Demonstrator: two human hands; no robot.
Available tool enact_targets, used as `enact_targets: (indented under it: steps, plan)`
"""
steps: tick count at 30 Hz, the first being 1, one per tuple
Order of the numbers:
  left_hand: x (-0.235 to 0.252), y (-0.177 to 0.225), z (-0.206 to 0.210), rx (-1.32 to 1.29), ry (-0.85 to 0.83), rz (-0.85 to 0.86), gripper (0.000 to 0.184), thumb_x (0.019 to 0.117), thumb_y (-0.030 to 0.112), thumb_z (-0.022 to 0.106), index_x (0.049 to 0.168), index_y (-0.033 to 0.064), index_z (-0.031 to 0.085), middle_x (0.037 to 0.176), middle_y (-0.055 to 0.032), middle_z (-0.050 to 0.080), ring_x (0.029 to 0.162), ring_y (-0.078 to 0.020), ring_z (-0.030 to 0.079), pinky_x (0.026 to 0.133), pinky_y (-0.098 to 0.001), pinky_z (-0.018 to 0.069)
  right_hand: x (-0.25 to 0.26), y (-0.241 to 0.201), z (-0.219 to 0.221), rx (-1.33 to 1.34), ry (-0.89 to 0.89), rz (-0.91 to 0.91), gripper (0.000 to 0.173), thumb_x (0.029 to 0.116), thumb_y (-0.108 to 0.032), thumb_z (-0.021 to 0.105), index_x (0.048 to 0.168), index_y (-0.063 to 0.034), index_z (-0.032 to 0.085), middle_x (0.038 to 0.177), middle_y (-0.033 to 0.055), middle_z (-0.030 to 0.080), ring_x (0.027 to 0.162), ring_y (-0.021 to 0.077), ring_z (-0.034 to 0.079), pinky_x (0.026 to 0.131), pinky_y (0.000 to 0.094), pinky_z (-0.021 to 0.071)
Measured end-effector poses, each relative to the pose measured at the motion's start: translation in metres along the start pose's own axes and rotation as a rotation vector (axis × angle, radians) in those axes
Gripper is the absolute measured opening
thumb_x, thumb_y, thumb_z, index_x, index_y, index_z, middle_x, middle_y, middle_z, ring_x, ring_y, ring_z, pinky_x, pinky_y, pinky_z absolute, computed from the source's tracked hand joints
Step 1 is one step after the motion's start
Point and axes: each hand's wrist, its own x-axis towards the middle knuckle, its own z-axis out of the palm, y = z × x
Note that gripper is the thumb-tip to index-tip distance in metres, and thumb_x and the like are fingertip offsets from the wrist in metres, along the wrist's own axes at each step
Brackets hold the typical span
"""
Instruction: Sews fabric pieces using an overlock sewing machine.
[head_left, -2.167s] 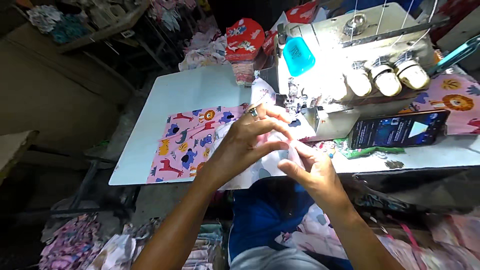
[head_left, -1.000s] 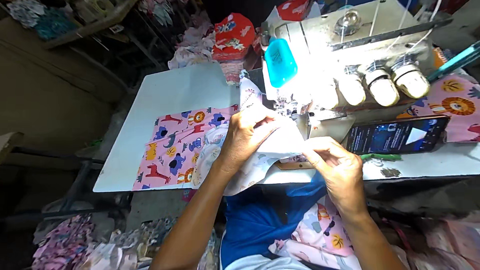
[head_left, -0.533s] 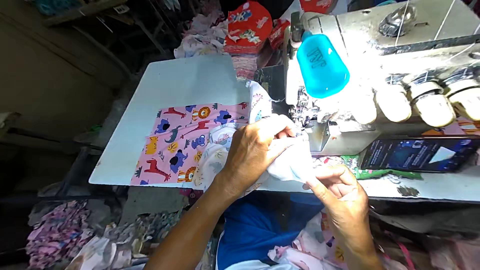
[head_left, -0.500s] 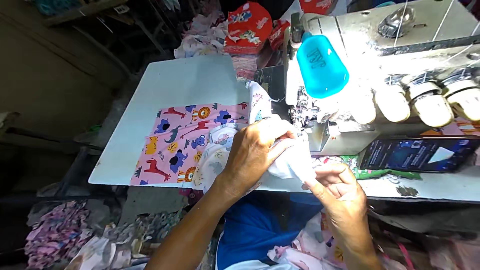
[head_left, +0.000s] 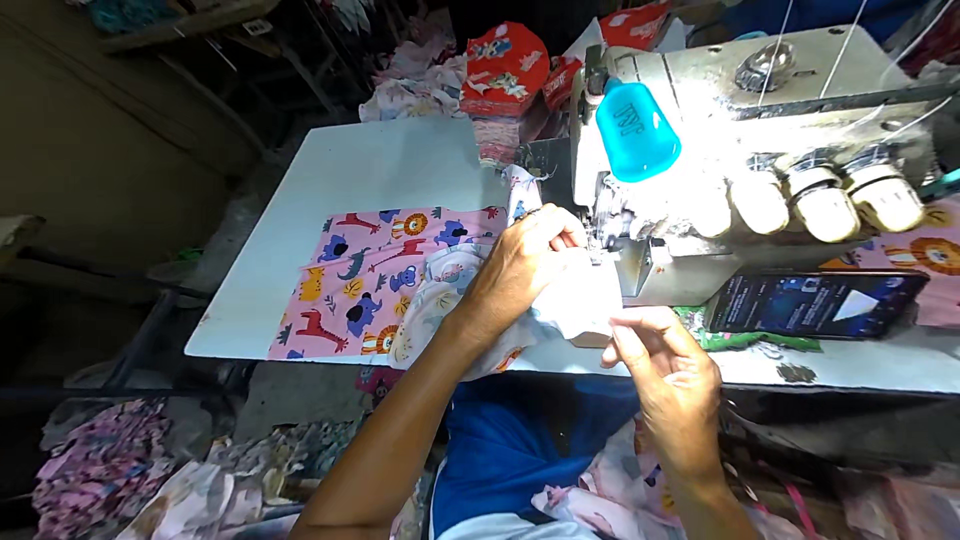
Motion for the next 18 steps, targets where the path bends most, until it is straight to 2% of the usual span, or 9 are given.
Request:
enact_targets:
  steps: [2,4,5,7,10,13,15,16,18]
  plan:
    - [0.006,-0.010,0.000,0.041,0.013,0.023,0.007,0.0933,0.008,0.068,0.097,0.0013,0.070,0.093,-0.0102,0.067,0.086,-0.0143,0.062,0.081,-0.0226,0.0486,0.004,0.002,0.003,-0.088,0.018,-0.037,0.016,0.0944,-0.001,0.064,0.106,0.0061,0.072,0.099,0.0068,0.067,0.070,0.0052,0.065,0.064,0.0181,0.0600]
    - [0.006,-0.013,-0.004,0.176,0.072,0.067,0.010,0.0940,0.012,0.071,0.098,0.0026,0.072,0.104,-0.0137,0.070,0.104,-0.0255,0.064,0.094,-0.0345,0.0484,0.005,0.004,0.005,-0.158,0.031,-0.066,0.018,0.0937,-0.002,0.065,0.107,0.0052,0.074,0.097,0.0072,0.067,0.069,0.0042,0.064,0.063,0.0168,0.0589]
    - [0.002,-0.005,-0.007,0.221,0.100,0.066,0.010,0.0947,0.011,0.070,0.099,0.0031,0.073,0.107,-0.0139,0.069,0.108,-0.0286,0.062,0.096,-0.0382,0.0465,0.005,0.004,0.005,-0.180,0.032,-0.072,0.018,0.0934,-0.002,0.065,0.108,0.0046,0.074,0.097,0.0069,0.066,0.069,0.0038,0.064,0.063,0.0164,0.0585]
    - [-0.015,0.023,-0.009,0.202,0.127,0.006,0.009,0.0948,0.007,0.067,0.100,0.0035,0.074,0.105,-0.0110,0.069,0.106,-0.0234,0.063,0.094,-0.0349,0.0489,0.004,0.003,0.006,-0.204,0.030,-0.072,0.019,0.0939,-0.003,0.065,0.108,0.0031,0.075,0.096,0.0060,0.066,0.069,0.0032,0.063,0.063,0.0158,0.0580]
    - [-0.039,0.035,0.006,0.065,0.136,-0.045,0.011,0.0938,0.015,0.071,0.096,0.0082,0.080,0.095,-0.0059,0.074,0.093,-0.0156,0.066,0.085,-0.0299,0.0497,0.003,0.005,0.006,-0.217,0.035,-0.083,0.019,0.0943,-0.004,0.066,0.109,0.0017,0.076,0.096,0.0054,0.067,0.069,0.0027,0.063,0.063,0.0154,0.0573]
    - [-0.042,0.022,0.003,-0.008,0.064,-0.051,0.011,0.0920,0.020,0.074,0.093,0.0110,0.080,0.100,-0.0033,0.073,0.107,-0.0154,0.063,0.096,-0.0292,0.0474,0.005,0.005,0.006,-0.321,0.038,-0.122,0.018,0.0948,-0.006,0.065,0.108,-0.0001,0.077,0.098,0.0050,0.067,0.075,0.0004,0.063,0.067,0.0132,0.0555]
    - [-0.036,0.014,-0.005,-0.036,0.004,-0.044,0.010,0.0919,0.020,0.074,0.091,0.0114,0.080,0.102,-0.0028,0.073,0.109,-0.0143,0.064,0.097,-0.0302,0.0477,0.006,0.006,0.006,-0.466,0.028,-0.194,0.019,0.0957,-0.005,0.064,0.109,-0.0015,0.077,0.100,0.0068,0.065,0.083,0.0020,0.062,0.073,0.0133,0.0543]
    - [-0.031,0.008,-0.007,-0.049,-0.013,-0.030,0.010,0.0920,0.019,0.074,0.091,0.0105,0.079,0.103,-0.0038,0.073,0.111,-0.0153,0.064,0.098,-0.0308,0.0474,0.008,0.005,0.006,-0.564,0.022,-0.241,0.021,0.0959,-0.005,0.063,0.111,-0.0028,0.078,0.100,0.0083,0.064,0.083,0.0040,0.062,0.072,0.0143,0.0530]
    - [-0.016,-0.009,-0.006,-0.074,-0.024,0.013,0.010,0.0919,0.014,0.072,0.093,0.0075,0.080,0.107,-0.0059,0.075,0.119,-0.0196,0.064,0.110,-0.0349,0.0435,0.012,0.001,0.007,-0.785,0.006,-0.306,0.028,0.0967,-0.006,0.060,0.118,-0.0087,0.077,0.100,0.0119,0.062,0.078,0.0124,0.059,0.063,0.0222,0.0483]
